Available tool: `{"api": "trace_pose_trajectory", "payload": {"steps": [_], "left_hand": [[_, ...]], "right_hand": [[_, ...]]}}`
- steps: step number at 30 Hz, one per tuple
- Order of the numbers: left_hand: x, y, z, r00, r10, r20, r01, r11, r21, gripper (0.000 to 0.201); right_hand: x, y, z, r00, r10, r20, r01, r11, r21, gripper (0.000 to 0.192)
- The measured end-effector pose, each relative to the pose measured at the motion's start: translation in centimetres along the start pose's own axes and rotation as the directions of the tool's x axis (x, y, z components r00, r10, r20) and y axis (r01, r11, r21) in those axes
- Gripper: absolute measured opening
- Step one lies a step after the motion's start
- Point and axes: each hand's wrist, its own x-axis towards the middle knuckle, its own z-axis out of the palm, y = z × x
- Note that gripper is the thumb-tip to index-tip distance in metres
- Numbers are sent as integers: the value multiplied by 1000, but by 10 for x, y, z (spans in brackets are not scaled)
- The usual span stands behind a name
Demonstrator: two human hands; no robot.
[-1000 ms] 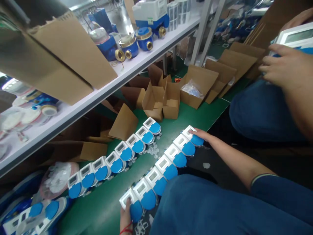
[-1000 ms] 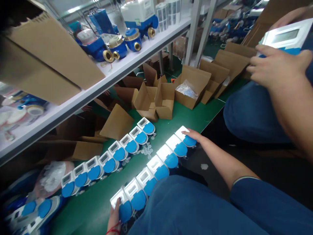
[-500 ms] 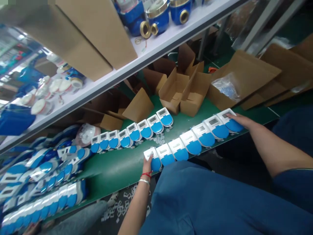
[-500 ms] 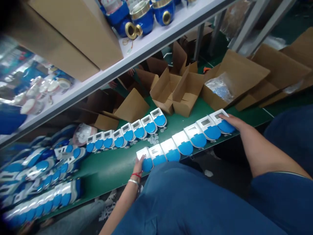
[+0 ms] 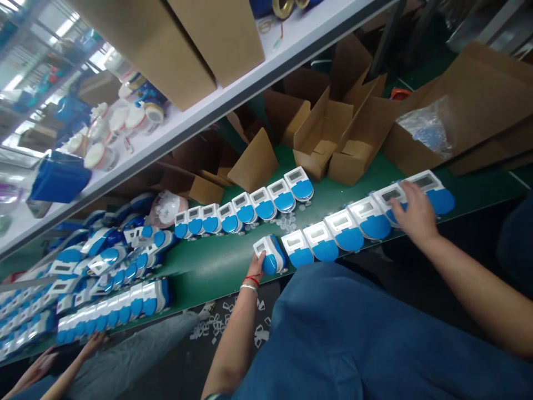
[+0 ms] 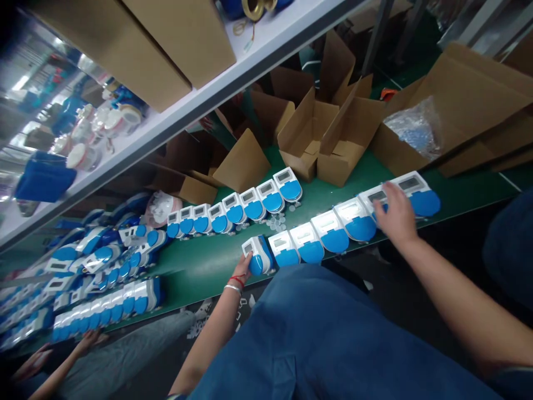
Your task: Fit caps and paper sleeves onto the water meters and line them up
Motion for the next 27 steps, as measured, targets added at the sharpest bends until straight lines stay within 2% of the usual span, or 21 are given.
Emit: {"api": "trace_pose_trajectory", "payload": {"steps": [1,2,3,5,6,7,8,9,11,13,15,17,19,21,23,27], "left_hand": [[1,0,-4,1000,-8,20,8,1000,-12,67],[2,0,-6,999,-12,38,13,1000,-23,66],[3,0,-8,999,-15,51,17,999,-29,66],[4,-1,-9,998,-16,67,18,999,-27,66],[3,-2,-8,997,-14,71,15,1000,-20,66],[2,-2,-6,997,-9,73,9,1000,-8,67],[1,-3,-3,997,-3,76,3,1000,5,68],[-2,-3,0,997,15,78,-17,1000,24,68],[-8,-4,6,993,79,84,-85,994,73,68],[-15,-4,11,984,149,99,-161,979,128,66],[-20,-3,13,973,196,120,-216,958,189,63],[-22,-2,13,968,212,137,-240,939,247,61],[-22,-3,13,964,227,139,-260,919,297,61],[-21,-3,13,961,241,137,-274,901,336,62],[-20,-4,15,958,253,134,-285,890,356,62],[-25,-2,21,971,218,101,-240,896,374,60]], "right_hand": [[-18,-32,6,992,-103,72,98,992,77,48],[-37,-63,14,964,-221,148,197,967,164,47],[-56,-92,25,910,-347,225,291,924,249,47],[-90,-142,50,745,-573,342,444,808,388,48],[-104,-161,64,668,-640,380,484,762,431,50],[-116,-176,77,625,-665,409,496,743,450,52],[-125,-189,89,601,-672,432,496,738,458,54],[-132,-198,99,602,-661,448,483,748,455,56],[-140,-211,111,637,-621,456,443,779,443,57],[-143,-220,113,682,-584,440,404,802,440,55],[-143,-223,106,729,-549,409,367,818,443,53],[-144,-217,94,801,-476,363,309,848,431,53],[-148,-203,81,888,-340,310,209,898,386,53],[-155,-185,74,939,-207,274,109,936,334,53],[-164,-169,73,948,-156,278,65,948,311,54],[-172,-158,81,930,-201,309,89,936,340,53]]}}
